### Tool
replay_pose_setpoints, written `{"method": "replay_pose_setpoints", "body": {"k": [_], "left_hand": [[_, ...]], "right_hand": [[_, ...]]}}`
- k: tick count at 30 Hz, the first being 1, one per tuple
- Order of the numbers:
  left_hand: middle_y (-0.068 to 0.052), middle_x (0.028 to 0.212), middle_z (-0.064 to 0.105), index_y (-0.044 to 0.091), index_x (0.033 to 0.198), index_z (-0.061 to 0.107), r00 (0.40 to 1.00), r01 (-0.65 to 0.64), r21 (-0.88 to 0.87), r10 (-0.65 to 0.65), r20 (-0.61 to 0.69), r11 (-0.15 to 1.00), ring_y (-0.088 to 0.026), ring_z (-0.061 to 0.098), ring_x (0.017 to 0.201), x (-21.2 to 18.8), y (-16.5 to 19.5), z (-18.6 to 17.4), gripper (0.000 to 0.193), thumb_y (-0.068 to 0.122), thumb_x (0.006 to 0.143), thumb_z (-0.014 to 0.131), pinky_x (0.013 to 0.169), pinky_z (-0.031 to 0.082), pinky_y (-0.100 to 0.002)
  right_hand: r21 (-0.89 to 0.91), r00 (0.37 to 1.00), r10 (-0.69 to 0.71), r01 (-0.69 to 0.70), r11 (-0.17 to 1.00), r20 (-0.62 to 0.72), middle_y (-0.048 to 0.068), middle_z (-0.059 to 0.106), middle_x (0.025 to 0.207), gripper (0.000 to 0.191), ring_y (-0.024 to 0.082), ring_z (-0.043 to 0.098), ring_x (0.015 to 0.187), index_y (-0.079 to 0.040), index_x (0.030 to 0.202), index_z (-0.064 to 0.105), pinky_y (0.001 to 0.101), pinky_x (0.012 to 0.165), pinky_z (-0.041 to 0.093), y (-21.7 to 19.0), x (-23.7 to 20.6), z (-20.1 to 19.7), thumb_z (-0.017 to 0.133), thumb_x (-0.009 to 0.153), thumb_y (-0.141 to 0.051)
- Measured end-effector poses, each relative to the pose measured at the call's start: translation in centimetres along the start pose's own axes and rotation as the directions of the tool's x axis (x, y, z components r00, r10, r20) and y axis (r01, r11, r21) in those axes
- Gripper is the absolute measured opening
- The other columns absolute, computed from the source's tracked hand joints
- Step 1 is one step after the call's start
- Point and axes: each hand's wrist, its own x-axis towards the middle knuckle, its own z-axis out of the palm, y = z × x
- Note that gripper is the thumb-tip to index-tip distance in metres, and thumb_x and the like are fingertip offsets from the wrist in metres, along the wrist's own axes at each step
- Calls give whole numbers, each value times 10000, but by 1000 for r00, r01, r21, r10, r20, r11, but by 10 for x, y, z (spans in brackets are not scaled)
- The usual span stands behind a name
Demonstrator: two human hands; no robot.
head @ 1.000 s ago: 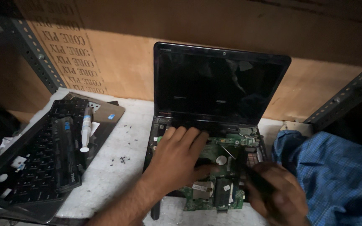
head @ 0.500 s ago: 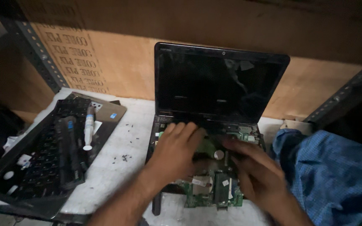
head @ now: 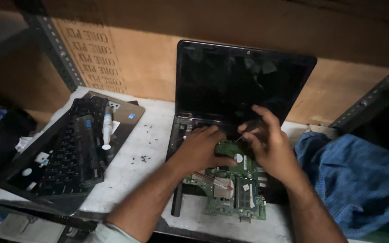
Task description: The person works on a disassembled laptop at a repair bench, using a screwdriver to loosen screws and detach the old motherboard. They lift the motherboard out, set it aside, position a replacement board in the laptop chassis, and drive screws to secure it.
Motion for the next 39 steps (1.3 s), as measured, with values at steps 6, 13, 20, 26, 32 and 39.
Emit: {"method": "replay_pose_setpoints", "body": {"k": [6, 13, 20, 26, 32, 39], "left_hand": [[-138, 1100, 653, 55, 1094, 695, 996, 38, 14, -39, 78, 999, -365, 645, 1101, 0, -8, 5, 714, 653, 712, 781, 947, 490, -503], [-204, 1248, 630, 28, 1215, 681, 988, 28, 99, -42, 147, 995, -432, 582, 1165, -1, -16, 16, 737, 626, 794, 770, 988, 434, -528], [-169, 1216, 662, 85, 1234, 693, 998, -34, 10, 35, -59, 999, -392, 611, 1134, -4, -19, 14, 559, 490, 851, 739, 962, 429, -495], [-85, 994, 736, 122, 1014, 757, 999, 2, -147, -10, -51, 989, -306, 702, 989, -1, -25, 11, 199, 302, 936, 722, 898, 520, -457], [-163, 979, 719, 64, 876, 773, 994, 103, 76, -99, -52, 992, -355, 686, 956, -27, -92, -49, 266, -39, 652, 672, 809, 555, -451], [-141, 897, 773, 117, 857, 781, 687, 596, 286, -661, 303, 750, -305, 760, 862, -80, -157, -105, 260, 40, 617, 718, 760, 595, -420]], "right_hand": [[9, 996, 59, -59, 998, -71, 106, 737, 1085, 702, 161, 726, 1005, -63, 1526, 325, 284, 866, 596, 18, -4, 1, 674, 929, 59], [98, 995, 7, 2, 995, -96, 145, 692, 1140, 733, 188, 708, 1051, -70, 1548, 264, 309, 925, 595, 34, -9, 0, 654, 950, 95], [276, 991, 49, -12, 961, -128, 194, 692, 1132, 755, 229, 731, 993, -98, 1566, 208, 361, 913, 619, 31, -11, 10, 616, 967, 113], [346, 979, 50, 22, 938, -198, 220, 684, 1166, 753, 294, 727, 1051, -156, 1589, 160, 439, 957, 636, 29, -14, 23, 600, 1042, 116], [315, 967, 34, 49, 948, -253, 225, 670, 1163, 714, 304, 729, 1059, -179, 1595, 112, 450, 934, 659, 32, -16, 9, 598, 1139, 77], [223, 979, 4, 42, 974, -202, 237, 680, 1156, 669, 309, 736, 1080, -159, 1562, 125, 444, 938, 644, 36, -16, 11, 582, 1132, 75]]}}
